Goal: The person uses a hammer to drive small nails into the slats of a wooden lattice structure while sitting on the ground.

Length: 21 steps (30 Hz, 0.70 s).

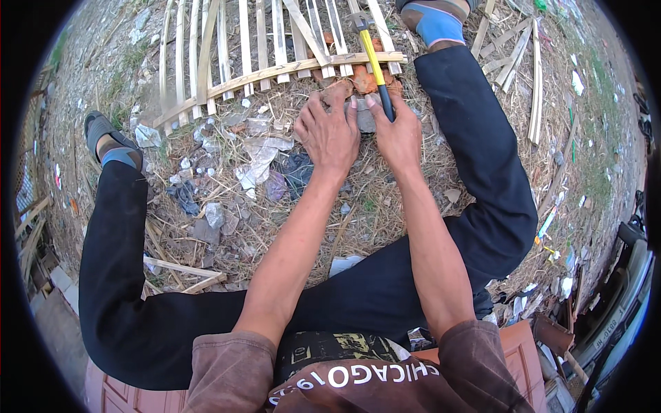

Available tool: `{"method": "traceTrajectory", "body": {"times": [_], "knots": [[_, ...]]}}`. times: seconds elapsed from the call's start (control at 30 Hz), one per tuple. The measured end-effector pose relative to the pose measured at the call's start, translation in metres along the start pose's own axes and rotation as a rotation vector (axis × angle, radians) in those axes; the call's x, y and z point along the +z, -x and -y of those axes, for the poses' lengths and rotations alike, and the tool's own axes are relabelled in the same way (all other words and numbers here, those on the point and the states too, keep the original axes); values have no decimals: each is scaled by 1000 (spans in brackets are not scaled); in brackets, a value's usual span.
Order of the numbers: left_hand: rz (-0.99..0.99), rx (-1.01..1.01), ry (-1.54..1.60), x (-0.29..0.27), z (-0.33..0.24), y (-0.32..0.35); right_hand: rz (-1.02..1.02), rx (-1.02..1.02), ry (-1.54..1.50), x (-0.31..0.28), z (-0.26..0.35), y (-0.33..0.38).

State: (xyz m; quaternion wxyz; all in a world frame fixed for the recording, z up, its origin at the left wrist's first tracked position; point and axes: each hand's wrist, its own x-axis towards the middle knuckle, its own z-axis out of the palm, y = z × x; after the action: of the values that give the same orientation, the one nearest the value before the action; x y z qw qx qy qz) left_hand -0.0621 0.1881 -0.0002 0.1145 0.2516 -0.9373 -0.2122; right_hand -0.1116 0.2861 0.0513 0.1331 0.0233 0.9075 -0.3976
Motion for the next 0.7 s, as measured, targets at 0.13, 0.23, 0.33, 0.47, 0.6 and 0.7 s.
{"method": "traceTrajectory", "body": {"times": [0.13, 0.23, 0.33, 0.47, 0.6, 0.7], "knots": [[19, -7, -17, 1, 3, 1, 30, 12, -80, -15, 1, 38], [9, 0, -18, 0, 5, 2, 57, 150, -132, -28, 9, 97], [-1, 17, -28, 0, 4, 3, 67, 169, -35, -32, -2, 137], [13, 13, -28, 2, 5, 4, 104, 145, 43, -32, -3, 145], [10, 22, -18, 1, 3, 3, 117, 107, 86, -27, -14, 149], [13, 15, -20, 1, 5, 4, 112, 104, 62, -26, -10, 150]]}}
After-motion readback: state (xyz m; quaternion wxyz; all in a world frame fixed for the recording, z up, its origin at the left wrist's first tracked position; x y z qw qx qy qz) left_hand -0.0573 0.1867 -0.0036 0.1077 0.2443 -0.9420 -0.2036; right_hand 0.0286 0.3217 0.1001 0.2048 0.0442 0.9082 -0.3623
